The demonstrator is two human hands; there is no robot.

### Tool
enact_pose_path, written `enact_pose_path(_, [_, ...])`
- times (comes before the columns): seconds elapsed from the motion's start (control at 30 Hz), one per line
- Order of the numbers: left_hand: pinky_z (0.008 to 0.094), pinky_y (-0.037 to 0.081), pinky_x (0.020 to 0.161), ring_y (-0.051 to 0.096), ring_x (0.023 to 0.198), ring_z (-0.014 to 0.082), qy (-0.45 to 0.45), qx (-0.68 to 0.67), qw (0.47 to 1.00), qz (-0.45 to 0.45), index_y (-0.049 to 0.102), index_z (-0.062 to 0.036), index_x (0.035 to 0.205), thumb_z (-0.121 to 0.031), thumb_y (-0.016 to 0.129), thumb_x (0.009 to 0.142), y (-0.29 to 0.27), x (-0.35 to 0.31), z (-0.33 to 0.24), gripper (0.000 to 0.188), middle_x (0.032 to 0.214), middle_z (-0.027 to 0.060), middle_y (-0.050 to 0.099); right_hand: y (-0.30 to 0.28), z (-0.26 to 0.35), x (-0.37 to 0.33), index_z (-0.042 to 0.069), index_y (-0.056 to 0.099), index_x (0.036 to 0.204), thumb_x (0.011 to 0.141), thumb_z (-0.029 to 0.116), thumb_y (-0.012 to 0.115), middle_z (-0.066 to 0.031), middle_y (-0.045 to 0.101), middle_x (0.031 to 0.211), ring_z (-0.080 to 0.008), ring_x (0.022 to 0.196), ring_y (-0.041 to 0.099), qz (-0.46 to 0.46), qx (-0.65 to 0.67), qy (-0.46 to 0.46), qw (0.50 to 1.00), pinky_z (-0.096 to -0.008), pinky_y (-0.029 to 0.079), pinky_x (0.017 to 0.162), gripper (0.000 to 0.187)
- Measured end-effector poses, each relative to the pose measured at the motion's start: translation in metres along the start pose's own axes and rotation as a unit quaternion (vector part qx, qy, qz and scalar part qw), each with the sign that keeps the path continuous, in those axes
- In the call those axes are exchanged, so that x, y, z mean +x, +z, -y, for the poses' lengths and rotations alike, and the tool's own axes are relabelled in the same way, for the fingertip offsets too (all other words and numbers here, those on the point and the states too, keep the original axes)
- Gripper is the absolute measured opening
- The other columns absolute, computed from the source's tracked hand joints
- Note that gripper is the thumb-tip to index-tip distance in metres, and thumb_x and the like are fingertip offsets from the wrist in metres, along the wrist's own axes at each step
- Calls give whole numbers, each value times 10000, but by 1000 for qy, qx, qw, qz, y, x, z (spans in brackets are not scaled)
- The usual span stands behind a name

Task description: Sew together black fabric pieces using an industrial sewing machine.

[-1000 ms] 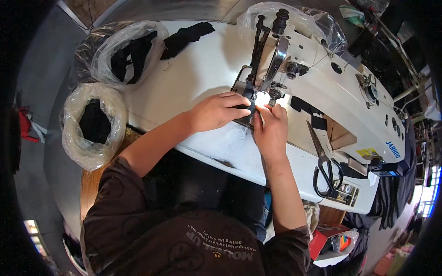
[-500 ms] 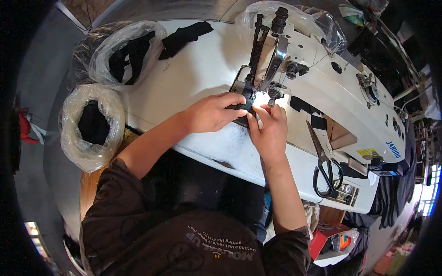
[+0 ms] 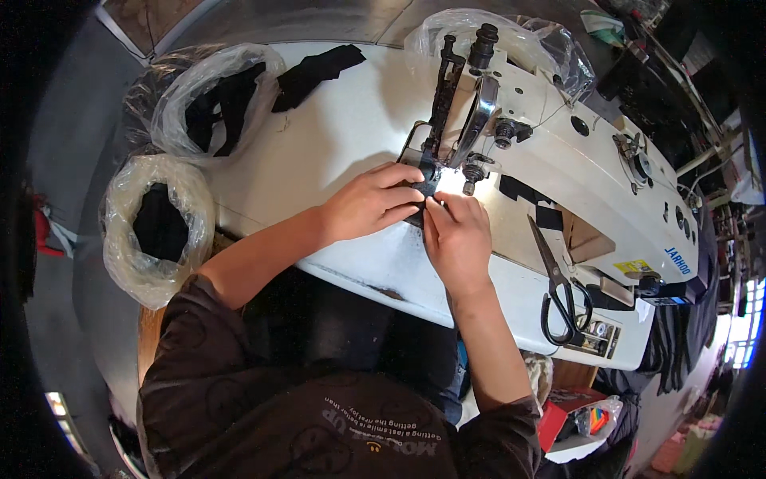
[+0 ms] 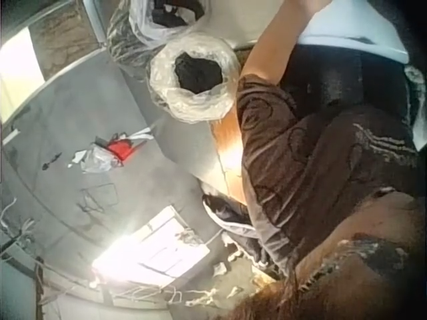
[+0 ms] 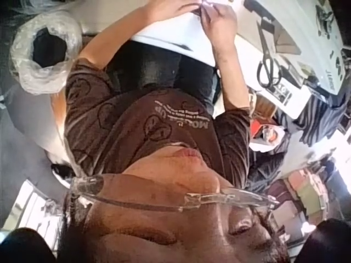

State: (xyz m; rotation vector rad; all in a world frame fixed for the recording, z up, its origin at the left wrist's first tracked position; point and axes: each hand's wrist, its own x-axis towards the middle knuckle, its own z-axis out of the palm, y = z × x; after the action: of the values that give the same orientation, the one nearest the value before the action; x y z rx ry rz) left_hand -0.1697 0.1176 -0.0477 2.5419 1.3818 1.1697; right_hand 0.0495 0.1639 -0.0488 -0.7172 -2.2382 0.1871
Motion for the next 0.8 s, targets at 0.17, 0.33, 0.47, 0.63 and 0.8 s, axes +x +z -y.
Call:
enact_pose_path(0.17, [403, 587, 980, 685, 1142, 308, 10, 0, 1000, 20, 764, -38, 1039, -116, 782, 939, -1, -2, 8, 128, 1221, 100, 722, -3, 5, 2, 21, 803, 1088, 872, 56, 834, -98, 741, 1142, -314, 991, 692, 12, -7, -14, 1000, -424, 580, 870, 221])
enact_pose_path(0.33, [399, 587, 979, 678, 1169, 300, 37, 30, 998, 44, 777, -43, 1008, -112, 775, 931, -3, -1, 9, 103, 1205, 101, 726, -2, 5, 2, 13, 803, 1093, 883, 60, 834, -101, 744, 1155, -319, 1003, 694, 15, -3, -5, 1000, -423, 583, 878, 217])
enact_pose_path(0.47, [395, 586, 984, 675, 1179, 295, 34, 46, 996, 70, 780, -45, 998, -110, 771, 927, -4, 4, 9, 97, 1203, 100, 721, -1, 4, 4, 12, 803, 1088, 886, 54, 829, -103, 746, 1154, -319, 997, 695, 16, -19, -10, 1000, -423, 583, 876, 208])
enact_pose_path(0.63, [393, 586, 992, 677, 1177, 302, 45, 64, 996, 52, 772, -43, 1034, -118, 772, 925, 3, 11, 19, 132, 1208, 102, 717, 2, 1, 1, 0, 790, 1119, 891, 20, 807, -107, 750, 1153, -326, 985, 689, 9, -30, -8, 999, -424, 582, 875, 229])
enact_pose_path(0.8, [403, 583, 1006, 678, 1177, 310, 7, 46, 998, 30, 771, -39, 1116, -131, 759, 942, 16, 20, 41, 197, 1223, 107, 722, 3, 0, 4, -12, 776, 1124, 894, -10, 780, -121, 743, 1167, -335, 1003, 683, 14, -22, -7, 1000, -429, 580, 884, 230])
